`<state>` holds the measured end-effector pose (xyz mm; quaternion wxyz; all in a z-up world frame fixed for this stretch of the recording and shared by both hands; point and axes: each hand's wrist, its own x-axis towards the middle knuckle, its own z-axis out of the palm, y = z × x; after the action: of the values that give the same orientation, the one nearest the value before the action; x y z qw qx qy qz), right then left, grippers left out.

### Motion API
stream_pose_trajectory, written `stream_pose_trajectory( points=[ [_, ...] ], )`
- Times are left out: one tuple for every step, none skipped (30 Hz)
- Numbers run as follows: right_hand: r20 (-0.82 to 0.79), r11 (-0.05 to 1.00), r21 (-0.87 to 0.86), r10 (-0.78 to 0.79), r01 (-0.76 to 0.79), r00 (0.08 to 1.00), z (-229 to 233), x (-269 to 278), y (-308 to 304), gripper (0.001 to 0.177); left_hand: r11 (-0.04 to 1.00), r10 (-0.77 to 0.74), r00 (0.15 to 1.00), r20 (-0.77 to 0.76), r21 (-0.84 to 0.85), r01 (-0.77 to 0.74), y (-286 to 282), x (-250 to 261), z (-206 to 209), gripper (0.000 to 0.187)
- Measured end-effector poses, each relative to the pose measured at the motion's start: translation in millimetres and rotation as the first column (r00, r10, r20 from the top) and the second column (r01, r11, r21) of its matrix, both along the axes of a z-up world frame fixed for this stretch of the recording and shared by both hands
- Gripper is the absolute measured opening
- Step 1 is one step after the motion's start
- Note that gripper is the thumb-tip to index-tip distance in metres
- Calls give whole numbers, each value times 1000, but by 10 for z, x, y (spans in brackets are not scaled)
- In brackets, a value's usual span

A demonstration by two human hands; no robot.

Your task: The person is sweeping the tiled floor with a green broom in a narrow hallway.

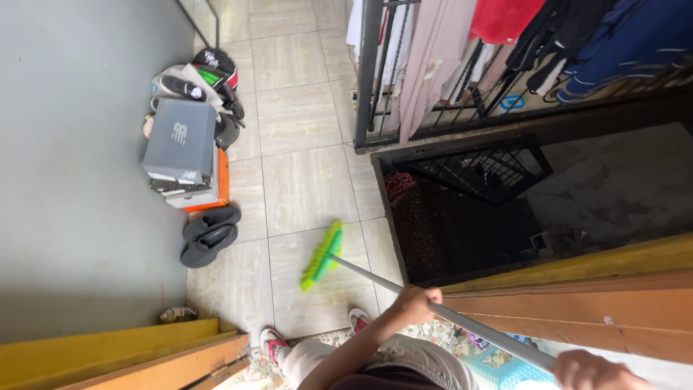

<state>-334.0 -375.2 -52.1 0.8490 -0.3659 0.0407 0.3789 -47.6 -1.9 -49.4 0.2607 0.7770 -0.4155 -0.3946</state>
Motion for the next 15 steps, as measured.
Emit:
stream_pose_trajectory(
  points=[
    [578, 944, 90, -308, 316, 755, 208, 397, 484, 47, 990, 100, 995, 20, -103, -97, 92, 56, -172, 11],
    [876, 810, 344, -459, 475, 147, 534, 710, 978, 52, 959, 204, 979, 27, -206, -194, 188, 80, -343, 12],
    [877, 820, 337, -452, 463, 164, 751, 892, 1274, 52, 955, 222, 975, 16, -208, -214, 245, 177, -591, 12],
    [819, 712, 404, -561, 574, 120, 941, 1079, 1597, 47, 944, 256, 958, 132, -246, -218, 334, 279, -848, 10],
    [752, 585, 450, -655, 674, 67, 1131, 1255, 1925, 41, 934, 289, 925, 245, -282, -217, 428, 371, -1105, 10],
    [749, 595, 452, -658, 664, 79, 1176, 1427, 2054, 41, 932, 305, 920, 245, -278, -235, 561, 487, -1126, 10],
    [741, 601, 451, -664, 660, 99, 1225, 1593, 2184, 36, 901, 388, 895, 221, -297, -317, 695, 598, -1144, 11],
    [731, 604, 449, -672, 659, 118, 1275, 1731, 2323, 32, 864, 464, 864, 195, -312, -394, 835, 682, -1161, 16],
    [726, 610, 450, -675, 652, 131, 1252, 1845, 2406, 32, 861, 475, 858, 194, -304, -408, 964, 745, -1193, 16],
    [714, 615, 423, -679, 666, 174, 1230, 1956, 2497, 32, 837, 525, 826, 206, -304, -456, 1083, 822, -1224, 17],
    [700, 620, 395, -681, 678, 216, 1210, 2063, 2594, 32, 810, 572, 791, 219, -304, -501, 1208, 895, -1253, 18],
    [701, 626, 399, -679, 670, 218, 977, 2138, 2616, 32, 806, 579, 784, 224, -307, -507, 1317, 924, -1274, 18],
    [677, 638, 420, -694, 645, 245, 750, 2212, 2638, 34, 775, 626, 733, 267, -318, -547, 1425, 950, -1289, 22],
    [655, 650, 445, -705, 616, 272, 526, 2325, 2662, 36, 740, 671, 672, 312, -334, -584, 1538, 1012, -1292, 25],
    [657, 657, 452, -703, 604, 273, 604, 2351, 2767, 36, 734, 678, 661, 320, -339, -589, 1631, 1003, -1318, 25]
  ],
)
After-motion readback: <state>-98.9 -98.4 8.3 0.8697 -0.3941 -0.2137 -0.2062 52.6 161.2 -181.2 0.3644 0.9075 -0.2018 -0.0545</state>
